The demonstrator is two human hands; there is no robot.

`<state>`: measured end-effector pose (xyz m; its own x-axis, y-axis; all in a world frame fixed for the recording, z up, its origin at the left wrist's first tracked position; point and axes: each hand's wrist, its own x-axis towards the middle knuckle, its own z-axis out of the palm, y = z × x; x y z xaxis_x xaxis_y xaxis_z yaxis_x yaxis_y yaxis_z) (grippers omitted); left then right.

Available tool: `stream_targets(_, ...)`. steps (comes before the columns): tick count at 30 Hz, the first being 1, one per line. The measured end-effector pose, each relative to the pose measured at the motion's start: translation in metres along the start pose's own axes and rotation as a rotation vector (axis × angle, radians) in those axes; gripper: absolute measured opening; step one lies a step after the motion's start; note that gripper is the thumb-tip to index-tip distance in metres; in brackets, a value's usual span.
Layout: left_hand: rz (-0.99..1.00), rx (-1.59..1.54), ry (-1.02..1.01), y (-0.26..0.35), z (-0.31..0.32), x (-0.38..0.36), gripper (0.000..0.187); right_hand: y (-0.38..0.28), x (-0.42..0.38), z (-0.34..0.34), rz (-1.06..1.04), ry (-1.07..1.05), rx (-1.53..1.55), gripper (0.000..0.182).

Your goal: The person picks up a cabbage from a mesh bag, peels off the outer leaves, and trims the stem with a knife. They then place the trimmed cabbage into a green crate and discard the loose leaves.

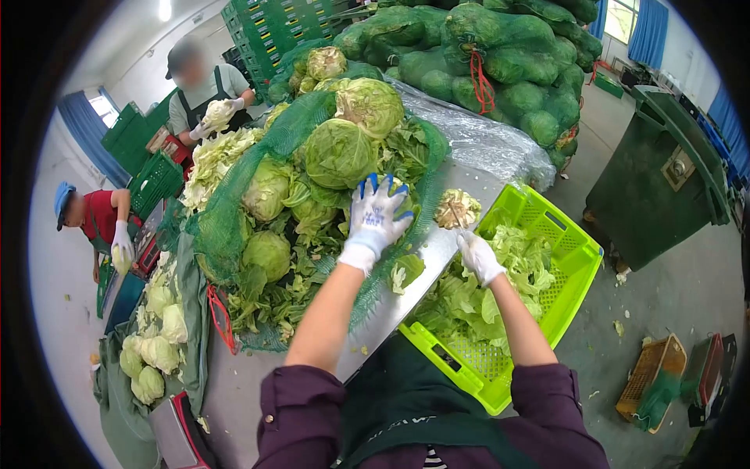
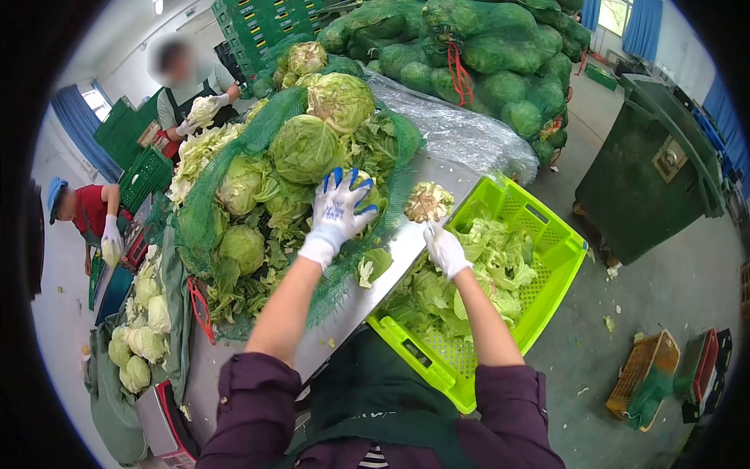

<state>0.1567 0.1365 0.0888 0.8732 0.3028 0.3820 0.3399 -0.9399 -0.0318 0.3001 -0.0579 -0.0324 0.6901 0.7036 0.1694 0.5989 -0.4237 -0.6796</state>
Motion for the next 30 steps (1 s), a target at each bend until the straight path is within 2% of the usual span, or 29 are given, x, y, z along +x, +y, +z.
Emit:
stream_targets(2,-0.027,-0.013,0.086,0.007,-0.001,-0.018,0.049,0.015,0.022,0.013,0.145,-0.075,-0.054,0.038)
stream_targets(4,0.016,-0.008,0.172,0.003,-0.008,-0.047,0.047,0.048,0.029,0.021,0.303,0.113,0.066,0.042)
stream_targets(5,0.009,-0.029,0.188,0.0,-0.012,-0.065,0.048,0.083,0.033,0.025,0.272,0.064,-0.216,0.041)
stream_targets(6,0.003,-0.049,0.203,-0.003,-0.016,-0.083,0.049,0.066,0.014,0.005,0.35,0.315,-0.164,0.039)
stream_targets(7,-0.021,-0.081,0.187,-0.006,-0.021,-0.103,0.049,0.057,0.004,-0.013,0.431,0.348,-0.115,0.036)
stream_targets(8,-0.044,-0.113,0.17,-0.008,-0.024,-0.121,0.05,0.062,-0.002,-0.015,0.396,0.463,-0.157,0.033)
stream_targets(10,-0.079,-0.241,0.135,-0.014,-0.035,-0.148,0.053,0.045,-0.013,-0.02,0.336,0.487,-0.095,0.029)
stream_targets(11,-0.095,-0.316,0.101,-0.021,-0.036,-0.156,0.054,0.032,-0.019,-0.018,0.338,0.482,-0.089,0.029)
stream_targets(13,-0.119,-0.387,0.068,-0.025,-0.04,-0.163,0.054,-0.004,-0.028,-0.009,0.089,0.297,0.285,0.027)
stream_targets(15,-0.219,-0.471,0.246,-0.025,-0.05,-0.15,0.054,-0.043,-0.031,-0.006,0.201,0.106,0.407,0.034)
stream_targets(18,-0.196,-0.477,0.407,-0.032,-0.051,-0.125,0.055,-0.096,-0.021,-0.003,0.143,0.079,0.518,0.043)
stream_targets(20,-0.179,-0.507,0.333,-0.023,-0.061,-0.105,0.058,-0.107,-0.009,0.009,0.126,0.074,0.571,0.049)
stream_targets(22,-0.125,-0.403,0.191,-0.021,-0.04,-0.094,0.064,-0.112,-0.003,0.016,0.033,0.148,0.546,0.054)
stream_targets(24,-0.157,-0.329,0.162,-0.012,-0.02,-0.091,0.066,-0.124,-0.004,0.013,0.258,0.097,0.592,0.053)
stream_targets(26,-0.165,-0.41,0.174,-0.011,-0.013,-0.097,0.068,-0.111,-0.009,0.031,0.233,0.167,0.617,0.054)
stream_targets(28,-0.143,-0.297,0.165,0.002,-0.022,-0.107,0.068,-0.107,-0.014,0.032,0.249,0.282,0.684,0.057)
stream_targets(29,-0.105,-0.259,0.176,0.007,-0.03,-0.114,0.067,-0.097,-0.012,0.031,0.362,0.216,0.656,0.057)
stream_targets(30,-0.101,-0.266,0.176,0.005,-0.03,-0.12,0.067,-0.084,-0.009,0.036,0.365,0.222,0.651,0.057)
